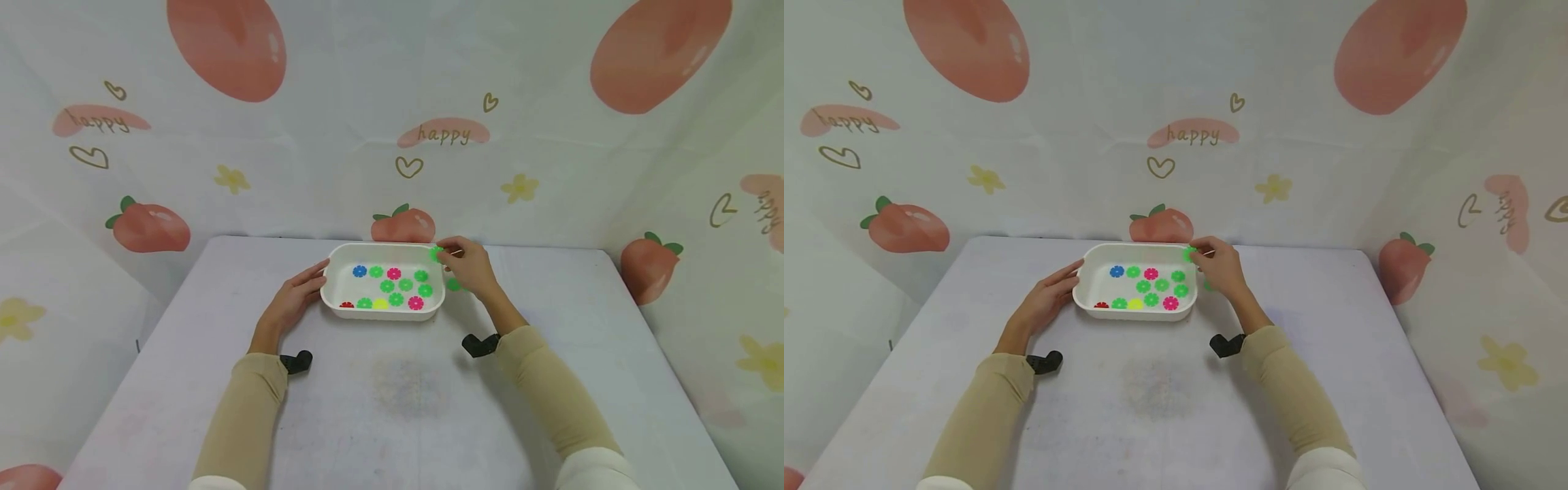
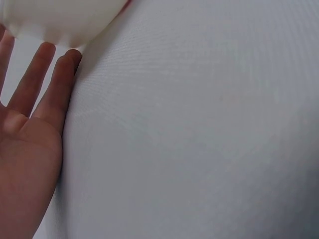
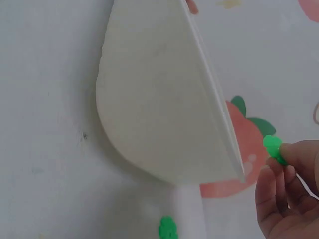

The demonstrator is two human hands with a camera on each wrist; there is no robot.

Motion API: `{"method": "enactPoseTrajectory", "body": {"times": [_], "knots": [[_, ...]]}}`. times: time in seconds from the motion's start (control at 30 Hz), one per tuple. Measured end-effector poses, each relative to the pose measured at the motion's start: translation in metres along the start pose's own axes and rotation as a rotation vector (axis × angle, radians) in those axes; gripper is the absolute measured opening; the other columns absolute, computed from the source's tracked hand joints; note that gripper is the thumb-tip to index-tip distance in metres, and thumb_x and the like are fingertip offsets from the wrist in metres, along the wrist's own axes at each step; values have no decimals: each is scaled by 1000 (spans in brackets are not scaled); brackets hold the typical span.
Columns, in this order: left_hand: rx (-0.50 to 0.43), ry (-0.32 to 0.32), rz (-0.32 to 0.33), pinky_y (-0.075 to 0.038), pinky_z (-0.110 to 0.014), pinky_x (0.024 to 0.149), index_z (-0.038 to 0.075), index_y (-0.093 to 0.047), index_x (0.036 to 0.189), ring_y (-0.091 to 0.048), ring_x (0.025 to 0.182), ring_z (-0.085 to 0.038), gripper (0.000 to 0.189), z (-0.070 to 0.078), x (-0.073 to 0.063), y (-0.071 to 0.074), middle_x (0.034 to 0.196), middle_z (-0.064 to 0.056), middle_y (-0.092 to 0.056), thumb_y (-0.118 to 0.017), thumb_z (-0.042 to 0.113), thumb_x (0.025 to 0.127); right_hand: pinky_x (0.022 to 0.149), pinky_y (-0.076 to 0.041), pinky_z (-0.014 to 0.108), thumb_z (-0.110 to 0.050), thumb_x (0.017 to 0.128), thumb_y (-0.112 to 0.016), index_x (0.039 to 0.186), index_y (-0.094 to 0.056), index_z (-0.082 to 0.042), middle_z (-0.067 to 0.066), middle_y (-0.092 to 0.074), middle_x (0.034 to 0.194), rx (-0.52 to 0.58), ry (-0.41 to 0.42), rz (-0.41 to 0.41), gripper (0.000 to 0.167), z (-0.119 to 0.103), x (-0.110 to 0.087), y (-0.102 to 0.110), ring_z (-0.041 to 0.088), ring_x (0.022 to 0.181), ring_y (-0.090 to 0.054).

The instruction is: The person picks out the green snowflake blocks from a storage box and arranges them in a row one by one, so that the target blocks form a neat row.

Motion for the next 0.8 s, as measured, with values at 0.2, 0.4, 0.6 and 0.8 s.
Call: {"method": "enactPoseTrajectory", "body": {"times": [0.2, 0.4, 0.6, 0.8], "knots": [[14, -5, 11, -41, -28, 120, 27, -45, 155, -49, 139, -8, 54, 1, -1, 1, 164, -1, -40, -59, 33, 104, 90, -61, 50, -20, 100, -65, 127, -67, -7, 16, -65, 113, 18, -42, 21, 30, 11, -3, 17, 34, 98, -69], [14, -5, 12, -38, -32, 122, 28, -44, 155, -49, 140, -10, 54, 1, -2, 0, 165, -1, -39, -60, 34, 104, 81, -63, 32, -20, 98, -66, 124, -69, -7, 15, -66, 113, 7, -59, 45, 29, 26, -9, 30, 30, 97, -68], [9, -8, 16, -39, -31, 122, 28, -45, 155, -50, 138, -9, 55, 0, 0, 0, 164, -3, -40, -60, 34, 103, 75, -52, 19, -26, 98, -66, 121, -70, -9, 11, -68, 113, -83, -98, 69, 29, 45, -21, 44, 21, 100, -63], [-7, 10, 19, -39, -31, 121, 28, -47, 154, -49, 139, -10, 53, -1, 0, 0, 163, -1, -41, -61, 31, 103, 77, -49, 22, -26, 100, -63, 124, -69, -9, 12, -67, 116, -112, -161, 81, 31, 64, -32, 56, 26, 108, -63]]}}
Point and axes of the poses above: each hand's wrist, its own x-axis towards the middle knuckle, its own y-axis out of the back of the hand, z = x × y, the point moved 5 cm from there along x, towards the middle knuckle
